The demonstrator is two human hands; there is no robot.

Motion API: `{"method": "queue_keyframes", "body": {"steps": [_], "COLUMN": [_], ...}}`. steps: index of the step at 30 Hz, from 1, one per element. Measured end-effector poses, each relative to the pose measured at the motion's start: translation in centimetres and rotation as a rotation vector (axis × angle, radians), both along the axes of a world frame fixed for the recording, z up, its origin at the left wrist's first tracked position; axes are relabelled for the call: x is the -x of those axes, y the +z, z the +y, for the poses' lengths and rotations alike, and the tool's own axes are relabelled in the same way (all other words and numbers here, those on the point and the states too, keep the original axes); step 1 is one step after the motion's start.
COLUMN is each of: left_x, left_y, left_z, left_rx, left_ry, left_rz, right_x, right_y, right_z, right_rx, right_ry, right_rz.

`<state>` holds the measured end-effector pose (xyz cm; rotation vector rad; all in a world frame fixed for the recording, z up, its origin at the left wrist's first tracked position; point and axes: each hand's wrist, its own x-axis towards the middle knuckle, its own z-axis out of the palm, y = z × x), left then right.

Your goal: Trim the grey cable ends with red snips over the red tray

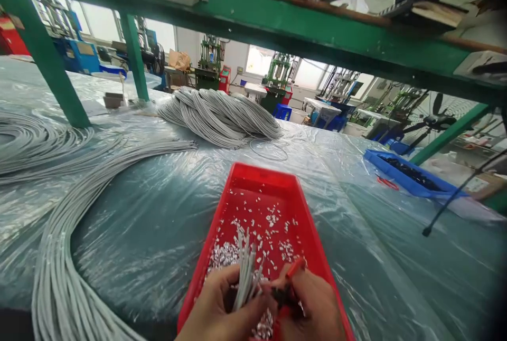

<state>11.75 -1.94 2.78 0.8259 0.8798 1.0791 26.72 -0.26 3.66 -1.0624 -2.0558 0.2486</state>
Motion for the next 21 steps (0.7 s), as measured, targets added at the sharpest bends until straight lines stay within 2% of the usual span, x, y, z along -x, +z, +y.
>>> {"method": "queue_keyframes", "body": {"steps": [4,6,10,14,17,21], "left_x": [-0.5,-0.3,0.5,0.8,0.9,0.9], "left_y": [0.6,0.8,0.9,1.3,1.6,1.7], "left_z": [-0.5,-0.6,-0.7,-0.9,-1.0,-1.0], "left_rx": [0.004,0.041,0.056,0.081,0.127,0.146], "left_ry": [0.109,0.111,0.056,0.022,0.033,0.025], "left_rz": [0.012,0.052,0.02,-0.109,-0.147,-0.143], "right_x": [-0.1,-0.3,-1.2,-2.5,-3.2,-4.5], "right_y": [0.0,0.0,0.1,0.2,0.0,0.6], "right_z": [-0.4,-0.2,1.2,2.3,1.6,-0.9], "right_rx": [-0.071,-0.044,0.168,0.37,0.482,0.69], "right_ry": [0.054,-0.004,-0.166,-0.118,-0.068,-0.042], "right_rz": [-0.011,0.024,0.066,0.021,0.042,0.187]}}
